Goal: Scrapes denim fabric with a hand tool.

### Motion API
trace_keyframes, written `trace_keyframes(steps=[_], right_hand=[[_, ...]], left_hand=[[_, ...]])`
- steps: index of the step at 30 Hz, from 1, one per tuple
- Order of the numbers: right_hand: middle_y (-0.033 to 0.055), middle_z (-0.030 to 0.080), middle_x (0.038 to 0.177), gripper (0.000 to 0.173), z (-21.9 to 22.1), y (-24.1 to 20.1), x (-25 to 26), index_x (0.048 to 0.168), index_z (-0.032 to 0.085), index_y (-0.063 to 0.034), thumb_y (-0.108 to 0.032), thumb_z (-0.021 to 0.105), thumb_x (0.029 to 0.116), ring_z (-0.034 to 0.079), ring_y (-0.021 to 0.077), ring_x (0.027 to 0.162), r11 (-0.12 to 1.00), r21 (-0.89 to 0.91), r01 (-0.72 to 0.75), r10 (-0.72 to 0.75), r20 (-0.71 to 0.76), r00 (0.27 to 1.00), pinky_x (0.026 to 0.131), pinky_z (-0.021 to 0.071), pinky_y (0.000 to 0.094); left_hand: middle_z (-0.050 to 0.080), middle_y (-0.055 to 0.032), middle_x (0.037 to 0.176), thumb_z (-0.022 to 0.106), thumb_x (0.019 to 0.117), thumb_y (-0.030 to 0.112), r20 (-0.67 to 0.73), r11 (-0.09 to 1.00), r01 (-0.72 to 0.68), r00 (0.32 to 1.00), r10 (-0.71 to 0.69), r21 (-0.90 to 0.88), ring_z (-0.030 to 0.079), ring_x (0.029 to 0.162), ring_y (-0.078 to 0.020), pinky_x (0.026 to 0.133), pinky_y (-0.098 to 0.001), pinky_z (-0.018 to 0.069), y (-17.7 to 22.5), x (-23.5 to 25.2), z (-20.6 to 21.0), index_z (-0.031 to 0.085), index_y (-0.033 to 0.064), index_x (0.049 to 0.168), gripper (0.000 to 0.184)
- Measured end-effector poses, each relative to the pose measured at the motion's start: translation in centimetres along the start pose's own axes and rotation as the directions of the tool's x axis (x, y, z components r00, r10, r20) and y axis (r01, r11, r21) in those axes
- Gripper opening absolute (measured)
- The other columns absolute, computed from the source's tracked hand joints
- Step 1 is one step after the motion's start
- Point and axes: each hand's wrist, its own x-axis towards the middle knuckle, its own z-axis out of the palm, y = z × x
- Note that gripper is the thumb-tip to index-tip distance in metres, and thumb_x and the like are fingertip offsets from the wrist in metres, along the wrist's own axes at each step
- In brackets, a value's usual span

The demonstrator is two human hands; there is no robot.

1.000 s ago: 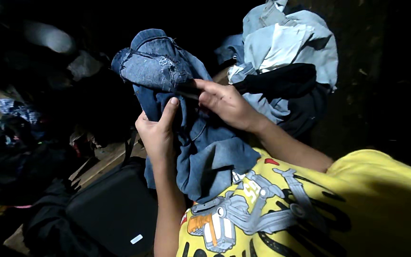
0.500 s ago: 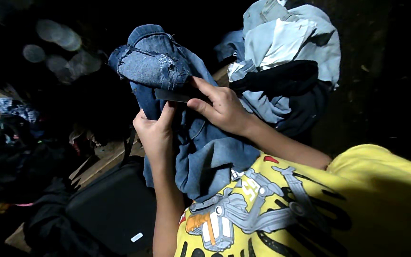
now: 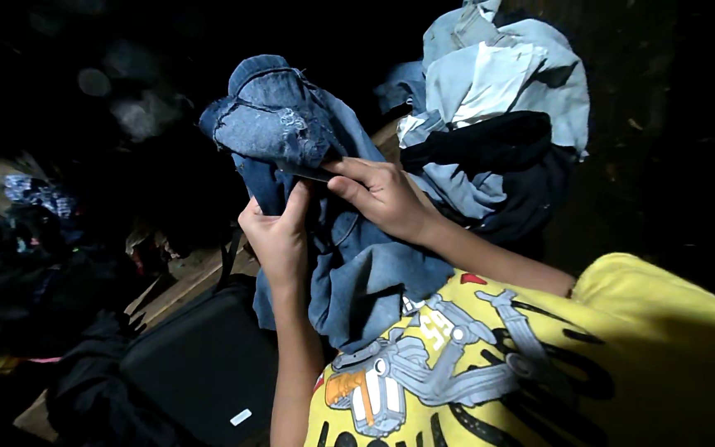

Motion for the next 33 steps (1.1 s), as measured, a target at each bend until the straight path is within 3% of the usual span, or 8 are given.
trace_keyframes(steps=[5,9,11,14,17,21,27,33], right_hand=[[-0.0068,0.050,0.066,0.031,-0.5,-1.2,1.7,0.084,0.061,-0.0063,-0.023,0.049,0.1076,0.046,-0.0017,0.059,0.933,0.300,-0.198,0.164,0.137,0.977,0.057,0.0405,0.0177],[-0.0083,0.042,0.057,0.040,-2.7,-0.8,3.4,0.084,0.050,-0.0131,-0.030,0.028,0.1128,0.031,-0.0026,0.043,0.531,0.625,-0.572,0.204,0.561,0.802,0.039,0.0251,0.0127],[-0.0089,0.042,0.056,0.045,-3.3,-0.6,3.6,0.079,0.049,-0.0152,-0.037,0.028,0.1120,0.031,-0.0027,0.041,0.489,0.636,-0.596,0.213,0.576,0.789,0.038,0.0252,0.0127],[-0.0162,0.047,0.061,0.026,-3.4,-0.8,3.6,0.118,0.059,-0.0064,-0.026,0.059,0.0999,0.036,-0.0078,0.047,0.671,0.614,-0.416,0.247,0.343,0.906,0.044,0.0314,0.0107],[-0.0135,0.055,0.068,0.028,-2.4,-0.5,4.3,0.101,0.068,-0.0045,-0.022,0.079,0.0821,0.048,-0.0069,0.056,0.882,0.422,-0.211,0.178,0.117,0.977,0.054,0.0440,0.0135],[-0.0037,0.069,0.077,0.008,-1.5,0.0,5.3,0.089,0.070,-0.0036,-0.011,0.074,0.0895,0.063,-0.0026,0.069,0.919,0.392,-0.046,0.008,0.098,0.995,0.067,0.0549,0.0197],[-0.0099,0.058,0.062,0.019,-2.2,-0.2,6.6,0.075,0.060,-0.0103,-0.004,0.072,0.0893,0.054,-0.0038,0.055,0.845,0.502,-0.184,0.112,0.171,0.979,0.056,0.0472,0.0164],[-0.0091,0.056,0.067,0.014,-1.2,-0.7,7.0,0.086,0.063,-0.0050,-0.010,0.063,0.0987,0.050,-0.0047,0.058,0.879,0.462,-0.116,0.068,0.118,0.991,0.057,0.0438,0.0152]], left_hand=[[0.069,0.0128,0.074,0.070,0.0908,0.002,0.045,0.999,-0.027,0.999,0.026,0.034,0.067,0.066,0.0025,0.063,-0.0171,0.0584,-0.1,0.2,0.1,0.066,0.0151,0.089,0.013],[0.070,0.0095,0.074,0.066,0.0902,0.001,0.046,0.999,0.028,0.999,-0.026,-0.043,0.068,0.066,0.0001,0.063,-0.0188,0.0587,0.1,0.4,-0.3,0.066,0.0146,0.089,0.013],[0.069,0.0102,0.073,0.066,0.0902,0.002,0.031,0.997,0.053,0.998,-0.051,-0.061,0.067,0.064,0.0006,0.061,-0.0179,0.0579,0.2,0.3,-0.4,0.065,0.0160,0.089,0.014],[0.068,0.0111,0.072,0.066,0.0902,0.004,0.016,0.995,0.068,0.998,-0.067,-0.071,0.066,0.064,0.0014,0.060,-0.0171,0.0573,0.2,0.3,-0.5,0.064,0.0171,0.089,0.014],[0.069,0.0114,0.074,0.068,0.0905,0.005,0.030,0.998,0.029,0.999,-0.028,-0.059,0.067,0.065,0.0015,0.062,-0.0172,0.0580,0.1,0.3,-0.3,0.066,0.0163,0.091,0.012],[0.071,0.0109,0.078,0.077,0.0910,0.014,0.080,1.000,-0.005,0.997,0.004,0.022,0.068,0.069,0.0012,0.065,-0.0178,0.0590,0.4,0.2,-0.5,0.068,0.0154,0.095,0.010],[0.072,0.0090,0.078,0.072,0.0902,0.003,0.108,0.996,0.075,0.992,-0.069,-0.047,0.069,0.069,-0.0005,0.065,-0.0187,0.0600,0.8,0.4,-0.4,0.067,0.0142,0.094,0.012],[0.071,0.0105,0.079,0.069,0.0909,0.008,0.054,0.988,0.138,0.989,-0.135,-0.068,0.068,0.070,0.0006,0.065,-0.0181,0.0592,0.8,0.7,-0.7,0.064,0.0170,0.097,0.011]])
